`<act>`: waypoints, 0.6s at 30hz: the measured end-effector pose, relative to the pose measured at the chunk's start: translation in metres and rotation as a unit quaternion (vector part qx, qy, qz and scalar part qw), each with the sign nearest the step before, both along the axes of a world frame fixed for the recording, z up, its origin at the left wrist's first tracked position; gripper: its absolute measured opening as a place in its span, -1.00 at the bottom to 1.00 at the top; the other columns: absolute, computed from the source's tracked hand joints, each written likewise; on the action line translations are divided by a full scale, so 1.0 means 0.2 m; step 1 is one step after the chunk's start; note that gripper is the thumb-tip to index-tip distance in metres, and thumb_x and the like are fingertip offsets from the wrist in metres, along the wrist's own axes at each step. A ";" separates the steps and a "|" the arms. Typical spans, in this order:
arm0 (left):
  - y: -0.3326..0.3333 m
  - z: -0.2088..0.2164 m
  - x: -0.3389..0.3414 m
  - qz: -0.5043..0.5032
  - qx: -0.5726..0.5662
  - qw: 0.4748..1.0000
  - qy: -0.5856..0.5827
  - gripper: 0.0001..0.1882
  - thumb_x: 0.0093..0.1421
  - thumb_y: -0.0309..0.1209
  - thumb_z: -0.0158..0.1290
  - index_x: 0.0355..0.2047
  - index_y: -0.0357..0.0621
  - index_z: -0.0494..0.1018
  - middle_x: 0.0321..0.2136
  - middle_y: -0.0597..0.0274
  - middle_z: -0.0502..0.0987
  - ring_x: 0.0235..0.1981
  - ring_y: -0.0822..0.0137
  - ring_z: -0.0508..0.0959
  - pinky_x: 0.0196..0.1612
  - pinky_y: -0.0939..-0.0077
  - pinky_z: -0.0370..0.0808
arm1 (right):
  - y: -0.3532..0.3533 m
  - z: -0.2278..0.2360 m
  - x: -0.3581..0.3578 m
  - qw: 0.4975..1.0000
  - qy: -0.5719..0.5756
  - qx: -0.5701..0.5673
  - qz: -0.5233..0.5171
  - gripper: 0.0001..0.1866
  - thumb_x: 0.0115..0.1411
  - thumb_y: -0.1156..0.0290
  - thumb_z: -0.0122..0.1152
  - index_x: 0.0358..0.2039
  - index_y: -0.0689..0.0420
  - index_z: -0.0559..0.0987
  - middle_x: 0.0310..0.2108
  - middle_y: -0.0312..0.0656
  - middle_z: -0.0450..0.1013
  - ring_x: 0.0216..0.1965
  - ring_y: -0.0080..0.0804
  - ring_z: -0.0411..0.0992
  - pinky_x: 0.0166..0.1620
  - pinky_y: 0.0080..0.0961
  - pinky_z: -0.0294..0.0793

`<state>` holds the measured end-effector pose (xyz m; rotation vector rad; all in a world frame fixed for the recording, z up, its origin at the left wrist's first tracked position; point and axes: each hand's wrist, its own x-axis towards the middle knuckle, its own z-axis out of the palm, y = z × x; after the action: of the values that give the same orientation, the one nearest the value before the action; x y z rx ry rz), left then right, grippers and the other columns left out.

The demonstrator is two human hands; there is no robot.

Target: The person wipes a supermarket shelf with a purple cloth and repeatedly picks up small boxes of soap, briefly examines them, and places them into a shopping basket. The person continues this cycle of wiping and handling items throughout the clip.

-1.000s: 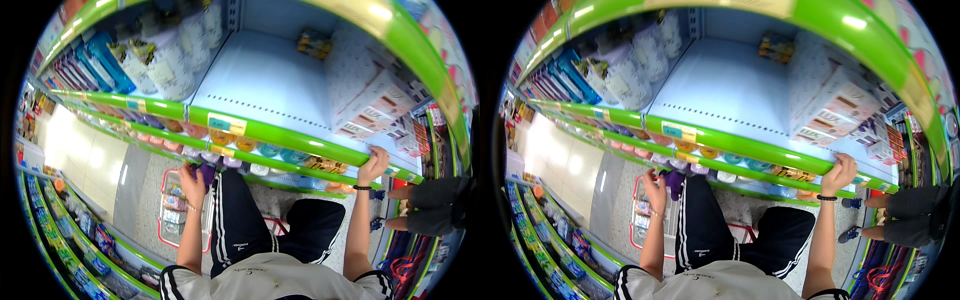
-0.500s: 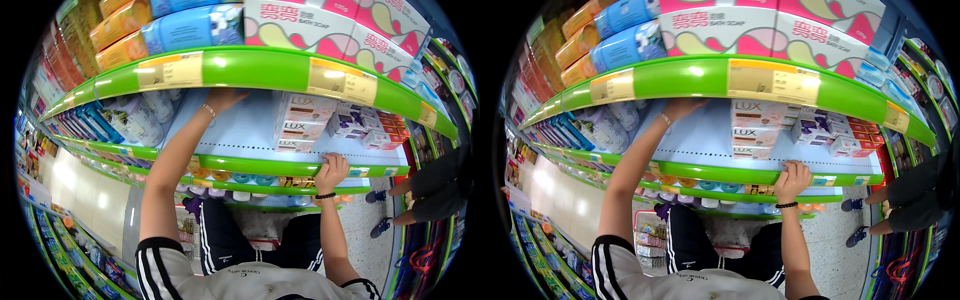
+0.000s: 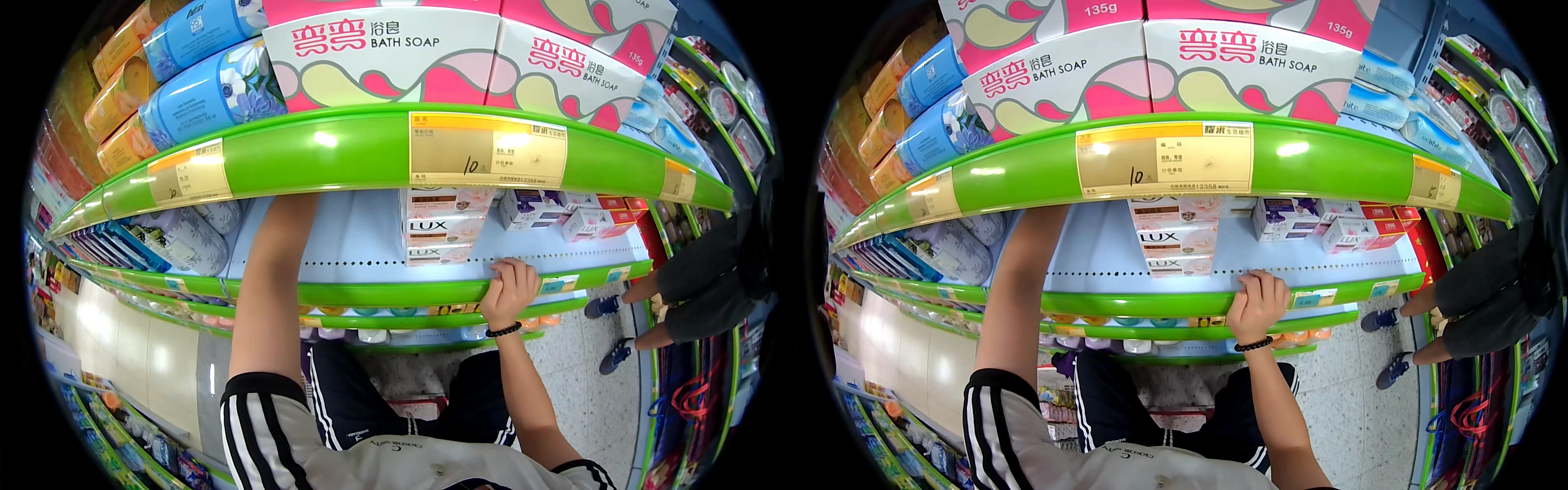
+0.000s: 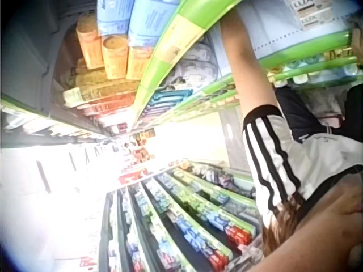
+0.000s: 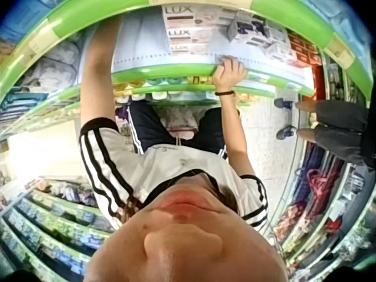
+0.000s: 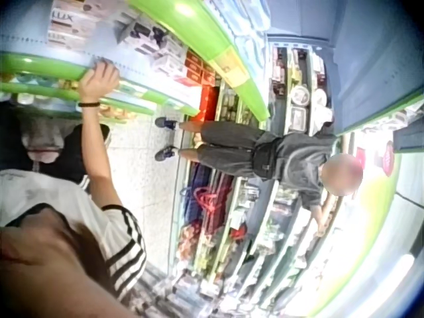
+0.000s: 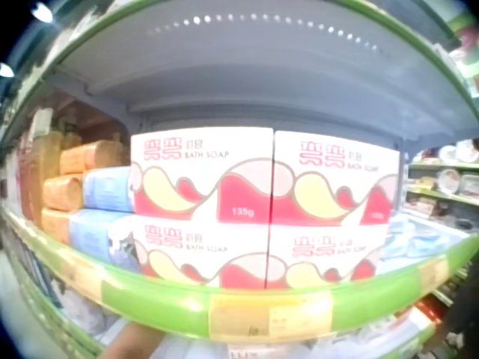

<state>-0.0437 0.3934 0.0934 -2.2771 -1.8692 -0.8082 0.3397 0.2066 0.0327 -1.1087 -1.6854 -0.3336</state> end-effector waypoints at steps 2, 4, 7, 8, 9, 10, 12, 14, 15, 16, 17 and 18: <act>-0.07 -0.03 -0.02 -0.024 0.034 0.999 -0.025 -0.22 -0.06 -0.04 0.23 0.10 -0.17 0.27 0.03 -0.08 0.36 0.07 0.00 0.34 0.13 0.28 0.26 | -0.01 0.00 -0.01 1.000 0.001 -0.003 0.002 -0.87 -0.07 0.47 -0.04 -0.49 0.09 0.50 -0.39 -0.25 0.42 -0.38 -0.24 0.30 -0.23 -0.34 0.20; -0.20 -0.04 -0.06 -0.045 0.070 0.995 -0.054 -0.21 -0.08 -0.04 0.25 0.10 -0.17 0.26 0.03 -0.08 0.36 0.07 0.00 0.34 0.13 0.28 0.26 | -0.01 0.00 -0.02 1.000 0.004 -0.009 0.008 -0.86 -0.06 0.47 -0.04 -0.49 0.09 0.50 -0.39 -0.25 0.42 -0.37 -0.24 0.31 -0.23 -0.33 0.20; -0.49 0.03 0.02 0.017 0.034 0.999 -0.030 -0.16 -0.15 -0.04 0.30 0.10 -0.18 0.26 0.02 -0.07 0.37 0.06 -0.01 0.35 0.12 0.28 0.27 | -0.01 0.01 -0.01 1.000 -0.005 -0.012 0.005 -0.86 -0.05 0.46 -0.03 -0.48 0.09 0.50 -0.39 -0.24 0.42 -0.36 -0.23 0.31 -0.23 -0.33 0.21; -0.61 0.12 0.09 0.068 -0.019 0.997 0.016 -0.12 -0.21 -0.05 0.33 0.09 -0.18 0.26 0.02 -0.07 0.37 0.05 -0.01 0.36 0.11 0.28 0.29 | -0.01 0.01 0.01 1.000 -0.009 -0.013 -0.001 -0.86 -0.05 0.46 -0.03 -0.48 0.09 0.50 -0.38 -0.24 0.42 -0.36 -0.23 0.31 -0.22 -0.33 0.21; -0.75 0.19 0.12 0.069 -0.041 0.996 -0.038 -0.10 -0.26 -0.12 0.37 0.08 -0.23 0.27 0.03 -0.07 0.36 0.08 0.00 0.33 0.12 0.31 0.28 | -0.01 0.01 0.01 1.000 -0.009 -0.022 -0.001 -0.86 -0.04 0.45 -0.04 -0.47 0.09 0.51 -0.38 -0.23 0.42 -0.35 -0.22 0.30 -0.22 -0.33 0.21; -0.90 0.23 0.19 0.090 -0.023 0.994 -0.051 -0.14 -0.27 -0.17 0.38 0.03 -0.28 0.28 -0.04 -0.06 0.39 0.03 -0.01 0.36 0.06 0.31 0.33 | -0.01 0.01 0.02 1.000 -0.010 -0.030 -0.003 -0.86 -0.04 0.45 -0.03 -0.47 0.09 0.51 -0.37 -0.23 0.42 -0.33 -0.21 0.31 -0.20 -0.32 0.21; -1.14 0.23 0.23 0.049 0.025 0.998 -0.034 -0.18 -0.31 -0.26 0.40 -0.03 -0.27 0.30 -0.13 -0.03 0.41 -0.05 -0.01 0.38 0.00 0.30 0.36 | -0.02 -0.01 0.02 0.999 -0.011 -0.052 -0.002 -0.86 -0.03 0.45 -0.02 -0.45 0.10 0.51 -0.35 -0.23 0.42 -0.30 -0.21 0.31 -0.17 -0.31 0.21; -1.39 0.26 0.34 0.035 0.035 0.998 -0.043 -0.21 -0.35 -0.33 0.40 -0.07 -0.27 0.31 -0.17 0.00 0.41 -0.09 -0.01 0.39 -0.02 0.29 0.36 | 0.00 0.01 0.02 0.999 -0.019 -0.022 0.011 -0.87 0.01 0.45 0.00 -0.41 0.11 0.52 -0.32 -0.21 0.43 -0.27 -0.20 0.32 -0.13 -0.31 0.20; -1.51 0.28 0.40 0.030 0.040 0.997 -0.050 -0.23 -0.37 -0.36 0.41 -0.09 -0.26 0.32 -0.20 0.01 0.41 -0.12 0.00 0.39 -0.03 0.28 0.37 | -0.02 0.03 0.02 0.999 -0.025 -0.008 0.020 -0.87 0.03 0.45 0.02 -0.40 0.11 0.52 -0.31 -0.21 0.43 -0.25 -0.20 0.33 -0.11 -0.31 0.20; -1.60 0.27 0.47 0.022 0.043 0.997 -0.065 -0.24 -0.39 -0.39 0.41 -0.11 -0.25 0.34 -0.19 0.03 0.41 -0.12 0.01 0.39 -0.04 0.28 0.37 | -0.07 0.04 0.01 1.000 -0.025 -0.007 0.013 -0.87 0.06 0.44 0.02 -0.38 0.12 0.52 -0.29 -0.20 0.43 -0.24 -0.19 0.33 -0.08 -0.31 0.19; -1.69 0.28 0.53 0.015 0.046 0.996 -0.070 -0.27 -0.39 -0.42 0.39 -0.13 -0.25 0.34 -0.20 0.05 0.40 -0.14 0.03 0.40 -0.06 0.28 0.39 | -0.13 0.07 -0.02 1.000 -0.021 -0.005 0.009 -0.87 0.08 0.44 0.02 -0.36 0.12 0.52 -0.27 -0.19 0.43 -0.23 -0.19 0.33 -0.06 -0.31 0.18; -1.76 0.27 0.58 0.005 0.050 0.996 -0.076 -0.30 -0.39 -0.44 0.38 -0.15 -0.24 0.35 -0.22 0.07 0.40 -0.16 0.04 0.40 -0.08 0.28 0.40 | -0.19 0.11 -0.04 1.000 -0.019 -0.003 0.003 -0.86 0.10 0.44 0.03 -0.34 0.13 0.52 -0.25 -0.19 0.43 -0.22 -0.19 0.34 -0.04 -0.32 0.18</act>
<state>0.0730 0.0413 0.1483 -2.2001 -1.8524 -1.0770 0.3312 0.1687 0.0539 -1.1076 -1.7240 -0.3490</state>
